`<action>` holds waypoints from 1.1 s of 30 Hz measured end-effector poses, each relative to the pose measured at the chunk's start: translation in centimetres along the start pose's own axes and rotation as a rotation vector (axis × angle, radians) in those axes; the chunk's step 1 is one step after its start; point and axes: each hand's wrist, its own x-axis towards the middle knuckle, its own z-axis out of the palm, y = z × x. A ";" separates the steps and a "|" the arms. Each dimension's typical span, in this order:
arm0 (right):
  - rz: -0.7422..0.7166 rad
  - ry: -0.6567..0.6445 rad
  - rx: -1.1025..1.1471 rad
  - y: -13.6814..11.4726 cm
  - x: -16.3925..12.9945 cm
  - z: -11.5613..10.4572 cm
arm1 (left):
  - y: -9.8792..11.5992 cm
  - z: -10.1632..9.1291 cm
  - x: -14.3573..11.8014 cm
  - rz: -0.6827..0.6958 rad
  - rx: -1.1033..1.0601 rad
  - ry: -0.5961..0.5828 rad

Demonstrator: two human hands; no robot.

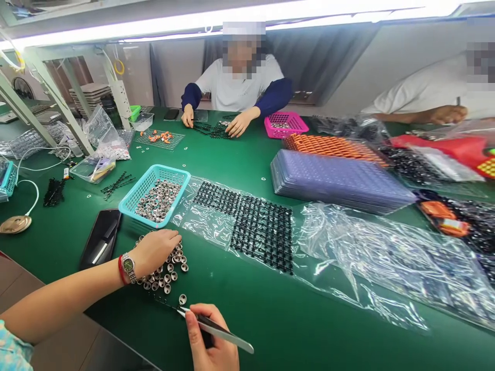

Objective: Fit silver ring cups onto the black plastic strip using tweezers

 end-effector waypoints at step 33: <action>-0.063 -0.059 -0.050 1.0 0.3 -0.9 | 0.0 1.0 0.1 -0.005 -0.075 0.114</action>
